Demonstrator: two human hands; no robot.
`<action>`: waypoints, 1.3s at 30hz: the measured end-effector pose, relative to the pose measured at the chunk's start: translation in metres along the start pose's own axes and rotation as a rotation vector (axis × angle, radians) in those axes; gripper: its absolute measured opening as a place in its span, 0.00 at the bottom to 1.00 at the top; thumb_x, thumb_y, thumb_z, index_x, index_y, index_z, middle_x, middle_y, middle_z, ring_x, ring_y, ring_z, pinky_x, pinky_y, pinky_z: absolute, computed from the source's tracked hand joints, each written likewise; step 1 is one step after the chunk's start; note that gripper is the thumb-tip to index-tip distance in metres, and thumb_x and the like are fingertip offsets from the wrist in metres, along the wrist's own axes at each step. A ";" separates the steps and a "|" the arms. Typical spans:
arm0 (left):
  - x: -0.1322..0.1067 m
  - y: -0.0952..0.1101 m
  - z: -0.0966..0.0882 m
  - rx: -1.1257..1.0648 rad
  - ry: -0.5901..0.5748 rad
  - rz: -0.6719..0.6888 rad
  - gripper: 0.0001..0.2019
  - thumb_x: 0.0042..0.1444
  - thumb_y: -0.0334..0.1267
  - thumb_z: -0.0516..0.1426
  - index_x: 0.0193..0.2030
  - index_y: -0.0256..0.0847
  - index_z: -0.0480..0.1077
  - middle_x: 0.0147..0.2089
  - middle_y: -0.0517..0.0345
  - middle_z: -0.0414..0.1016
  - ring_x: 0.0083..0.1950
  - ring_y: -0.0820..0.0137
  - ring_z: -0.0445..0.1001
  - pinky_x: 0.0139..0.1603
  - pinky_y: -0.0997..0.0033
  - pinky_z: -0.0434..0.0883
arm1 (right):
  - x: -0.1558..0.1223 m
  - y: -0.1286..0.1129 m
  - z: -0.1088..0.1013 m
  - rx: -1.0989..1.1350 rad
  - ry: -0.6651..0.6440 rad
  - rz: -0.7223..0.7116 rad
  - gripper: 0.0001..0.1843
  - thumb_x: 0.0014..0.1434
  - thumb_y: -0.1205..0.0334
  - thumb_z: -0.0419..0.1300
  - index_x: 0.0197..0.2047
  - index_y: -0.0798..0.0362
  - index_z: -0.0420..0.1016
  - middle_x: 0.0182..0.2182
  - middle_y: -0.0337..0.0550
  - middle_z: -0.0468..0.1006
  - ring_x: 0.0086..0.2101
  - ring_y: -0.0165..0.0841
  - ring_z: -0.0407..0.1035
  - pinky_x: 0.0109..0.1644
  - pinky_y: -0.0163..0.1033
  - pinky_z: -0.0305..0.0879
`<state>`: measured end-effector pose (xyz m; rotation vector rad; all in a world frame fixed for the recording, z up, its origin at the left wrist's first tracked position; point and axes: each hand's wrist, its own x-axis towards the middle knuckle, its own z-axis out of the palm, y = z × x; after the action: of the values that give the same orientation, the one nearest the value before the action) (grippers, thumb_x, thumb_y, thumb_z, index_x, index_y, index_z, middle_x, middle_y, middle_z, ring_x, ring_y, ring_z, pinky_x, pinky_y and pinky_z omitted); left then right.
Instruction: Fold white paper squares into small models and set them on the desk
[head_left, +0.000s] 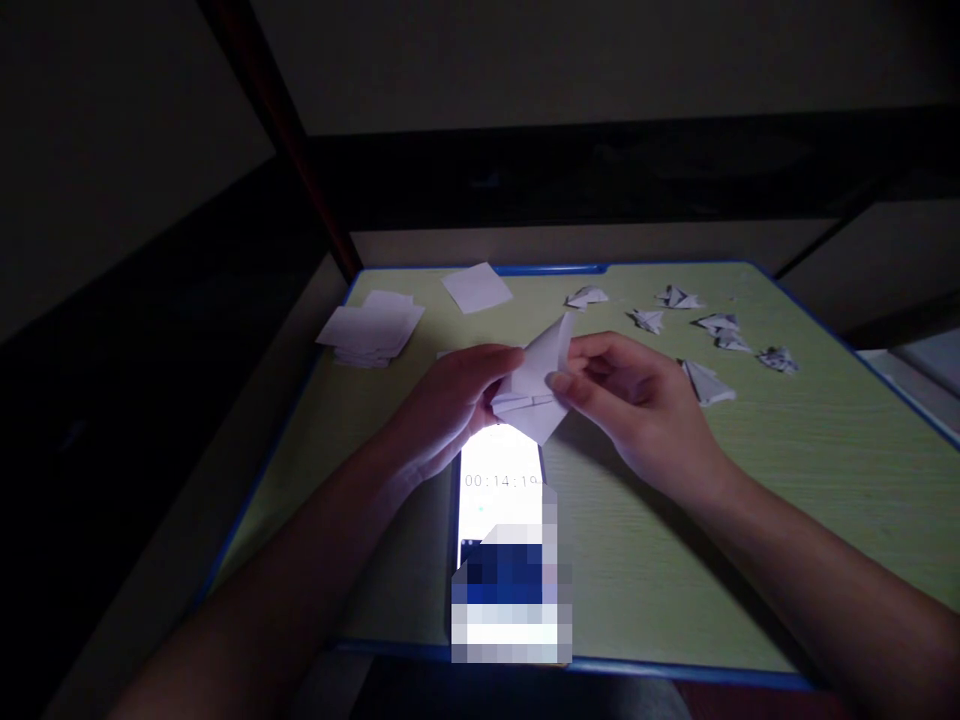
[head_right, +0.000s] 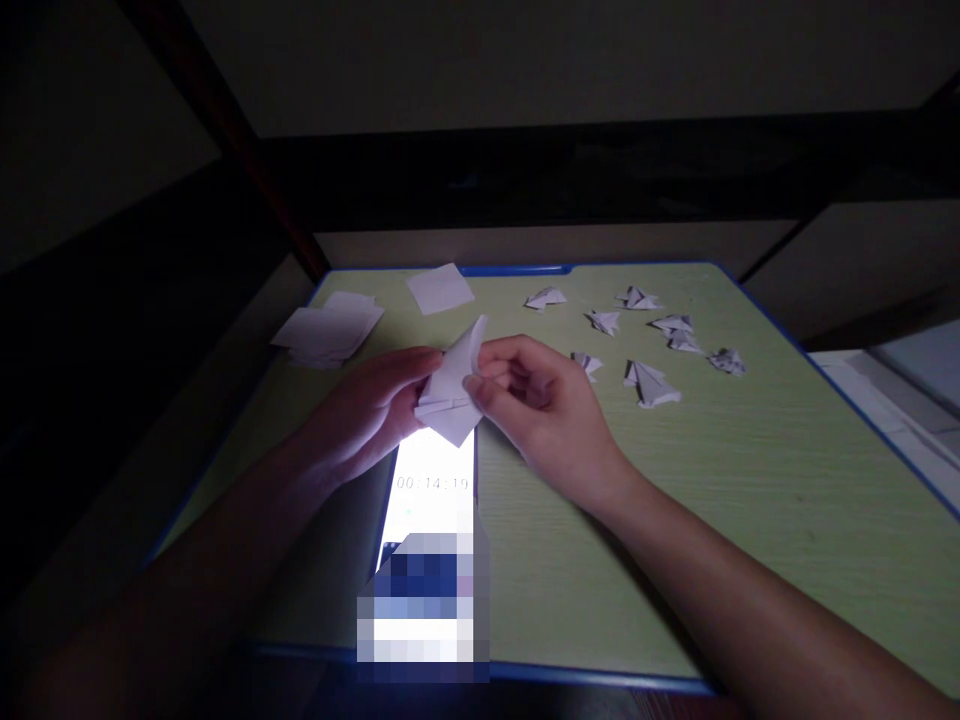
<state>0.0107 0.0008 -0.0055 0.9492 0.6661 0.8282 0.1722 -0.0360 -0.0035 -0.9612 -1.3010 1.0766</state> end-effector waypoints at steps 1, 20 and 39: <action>0.000 0.000 0.000 0.004 -0.005 -0.006 0.10 0.50 0.41 0.62 0.29 0.35 0.69 0.28 0.56 0.68 0.30 0.72 0.67 0.30 0.72 0.67 | 0.000 0.000 0.000 0.024 0.001 0.028 0.04 0.51 0.68 0.65 0.33 0.52 0.75 0.24 0.36 0.75 0.25 0.26 0.67 0.29 0.34 0.64; -0.006 0.007 -0.002 0.205 0.016 0.040 0.14 0.47 0.39 0.64 0.40 0.39 0.70 0.33 0.58 0.74 0.31 0.74 0.70 0.32 0.72 0.67 | 0.002 0.003 -0.004 0.165 0.149 0.149 0.03 0.52 0.61 0.66 0.29 0.49 0.77 0.22 0.35 0.73 0.22 0.26 0.65 0.25 0.33 0.62; -0.004 0.005 0.002 0.309 0.073 0.101 0.14 0.51 0.43 0.60 0.42 0.37 0.69 0.34 0.57 0.73 0.32 0.73 0.70 0.28 0.76 0.66 | 0.004 -0.002 -0.003 0.351 0.000 0.415 0.05 0.51 0.62 0.66 0.29 0.53 0.75 0.24 0.36 0.73 0.24 0.25 0.65 0.27 0.31 0.64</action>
<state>0.0081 -0.0020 0.0001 1.2440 0.8301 0.8665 0.1754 -0.0322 -0.0009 -0.9805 -0.8859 1.5638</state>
